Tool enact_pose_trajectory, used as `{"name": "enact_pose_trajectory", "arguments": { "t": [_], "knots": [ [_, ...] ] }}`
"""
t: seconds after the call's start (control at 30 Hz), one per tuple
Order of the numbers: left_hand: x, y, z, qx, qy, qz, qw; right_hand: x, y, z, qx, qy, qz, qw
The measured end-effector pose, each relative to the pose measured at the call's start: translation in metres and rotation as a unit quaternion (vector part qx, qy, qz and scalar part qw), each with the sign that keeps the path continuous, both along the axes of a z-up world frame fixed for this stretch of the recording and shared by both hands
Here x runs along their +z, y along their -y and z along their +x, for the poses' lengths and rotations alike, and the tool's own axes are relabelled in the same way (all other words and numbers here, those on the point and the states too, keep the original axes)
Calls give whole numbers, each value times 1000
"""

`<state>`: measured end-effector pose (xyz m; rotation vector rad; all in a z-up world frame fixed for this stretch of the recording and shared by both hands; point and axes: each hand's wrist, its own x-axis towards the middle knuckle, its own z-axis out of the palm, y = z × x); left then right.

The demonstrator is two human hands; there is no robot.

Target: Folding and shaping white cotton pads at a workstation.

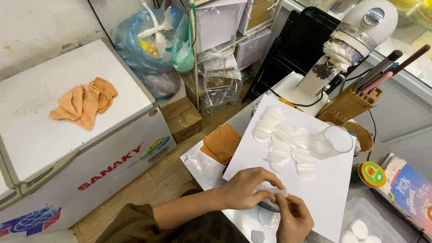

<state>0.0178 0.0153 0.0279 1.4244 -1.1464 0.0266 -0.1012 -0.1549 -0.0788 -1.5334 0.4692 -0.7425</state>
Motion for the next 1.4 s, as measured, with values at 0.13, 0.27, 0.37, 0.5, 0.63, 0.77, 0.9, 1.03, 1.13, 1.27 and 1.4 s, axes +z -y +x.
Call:
{"name": "enact_pose_trajectory", "arguments": {
  "t": [0.13,0.27,0.37,0.5,0.63,0.77,0.9,1.03,1.13,1.27,1.4],
  "knots": [
    [10,-7,-1,20,173,55,983,-21,8,2,9,39,133,990],
    [7,-9,10,32,239,67,968,-33,14,3,40,28,175,983],
    [1,-13,25,21,313,54,948,-24,13,4,65,2,185,981],
    [-21,-13,55,11,368,52,928,-6,8,3,99,-51,181,977],
    [-23,-7,71,33,324,23,945,16,-7,5,102,-74,179,976],
    [-50,6,51,22,190,98,977,36,-27,12,106,-92,181,973],
    [-41,10,37,55,96,98,989,40,-32,18,117,-87,173,974],
    [-26,-12,44,34,47,118,991,14,-24,7,79,-74,164,980],
    [-4,-34,45,8,91,151,984,13,-15,0,34,-77,103,991],
    [-27,-35,41,-25,73,216,973,47,-23,7,23,-174,-79,981],
    [-45,-18,36,-21,36,209,977,48,-29,10,67,-195,-125,970]
  ]
}}
